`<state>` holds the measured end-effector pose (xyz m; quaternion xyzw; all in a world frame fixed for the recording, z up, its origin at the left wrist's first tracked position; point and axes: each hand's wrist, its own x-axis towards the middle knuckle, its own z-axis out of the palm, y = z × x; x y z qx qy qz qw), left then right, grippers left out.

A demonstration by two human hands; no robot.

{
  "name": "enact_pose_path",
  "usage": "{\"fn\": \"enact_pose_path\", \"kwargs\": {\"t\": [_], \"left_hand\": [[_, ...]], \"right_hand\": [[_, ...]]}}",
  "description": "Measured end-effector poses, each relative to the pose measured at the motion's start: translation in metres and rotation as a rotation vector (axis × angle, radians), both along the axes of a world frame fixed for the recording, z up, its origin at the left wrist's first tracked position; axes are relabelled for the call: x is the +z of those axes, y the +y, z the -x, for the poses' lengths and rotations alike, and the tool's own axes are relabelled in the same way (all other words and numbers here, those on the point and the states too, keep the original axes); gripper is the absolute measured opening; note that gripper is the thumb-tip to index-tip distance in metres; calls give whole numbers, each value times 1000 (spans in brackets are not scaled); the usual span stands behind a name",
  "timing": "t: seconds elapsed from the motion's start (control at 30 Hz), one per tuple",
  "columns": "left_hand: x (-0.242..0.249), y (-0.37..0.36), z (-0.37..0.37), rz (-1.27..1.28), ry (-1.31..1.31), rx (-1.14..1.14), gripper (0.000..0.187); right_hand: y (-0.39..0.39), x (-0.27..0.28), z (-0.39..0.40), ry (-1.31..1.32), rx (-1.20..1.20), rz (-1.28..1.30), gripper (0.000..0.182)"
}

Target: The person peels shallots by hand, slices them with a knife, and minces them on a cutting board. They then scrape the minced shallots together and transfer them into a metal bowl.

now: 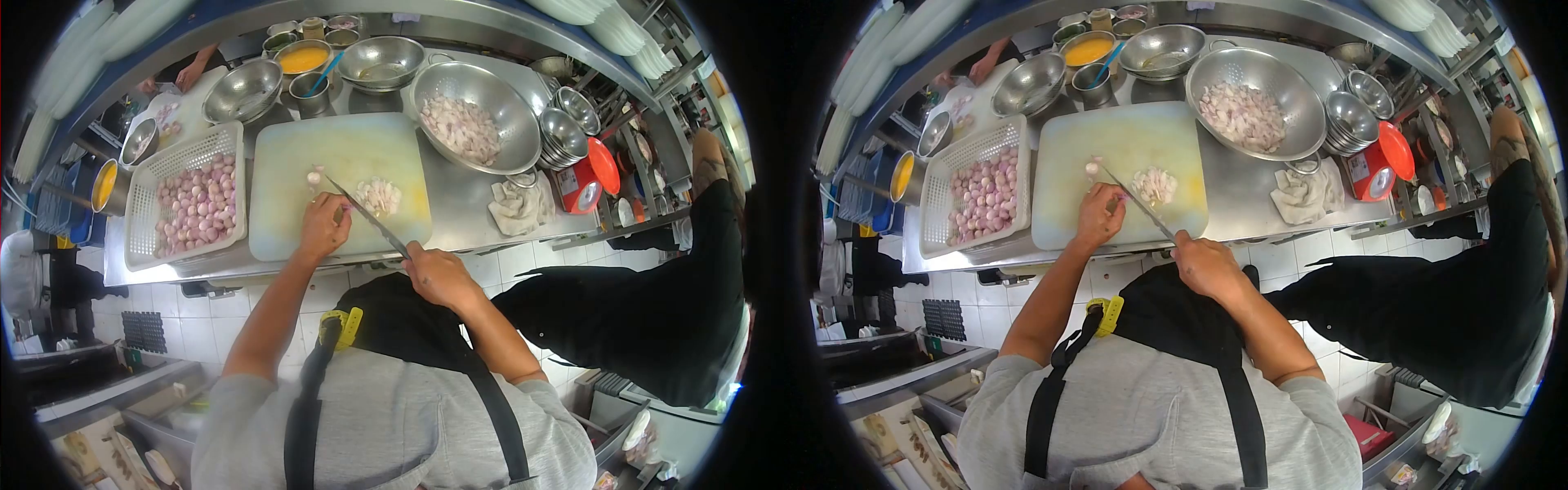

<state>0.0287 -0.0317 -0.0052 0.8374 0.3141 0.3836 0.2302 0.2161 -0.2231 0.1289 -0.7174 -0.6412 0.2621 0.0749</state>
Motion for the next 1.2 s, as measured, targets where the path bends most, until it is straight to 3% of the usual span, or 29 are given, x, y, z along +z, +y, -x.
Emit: {"fn": "enact_pose_path", "kwargs": {"t": [0.63,0.7,1.0,1.07,1.1,1.13,1.2], "left_hand": [[-1,3,1,202,-73,-56,12],[-2,4,2,173,-63,-53,12],[-1,2,-4,116,-3,-62,10],[-3,9,-4,13,52,-94,11],[-10,17,-7,-93,93,-128,13],[-6,16,-9,-45,121,-122,15],[-11,21,-10,-47,126,-124,14]], "right_hand": [[16,-31,-18,271,11,114,25],[20,-20,-15,382,-75,257,25],[24,-36,-30,501,-89,253,26],[25,-53,-36,425,-107,312,23],[24,-119,-48,193,139,-21,21],[19,-77,-36,104,72,55,27],[14,-64,-22,-50,15,42,32]]}}
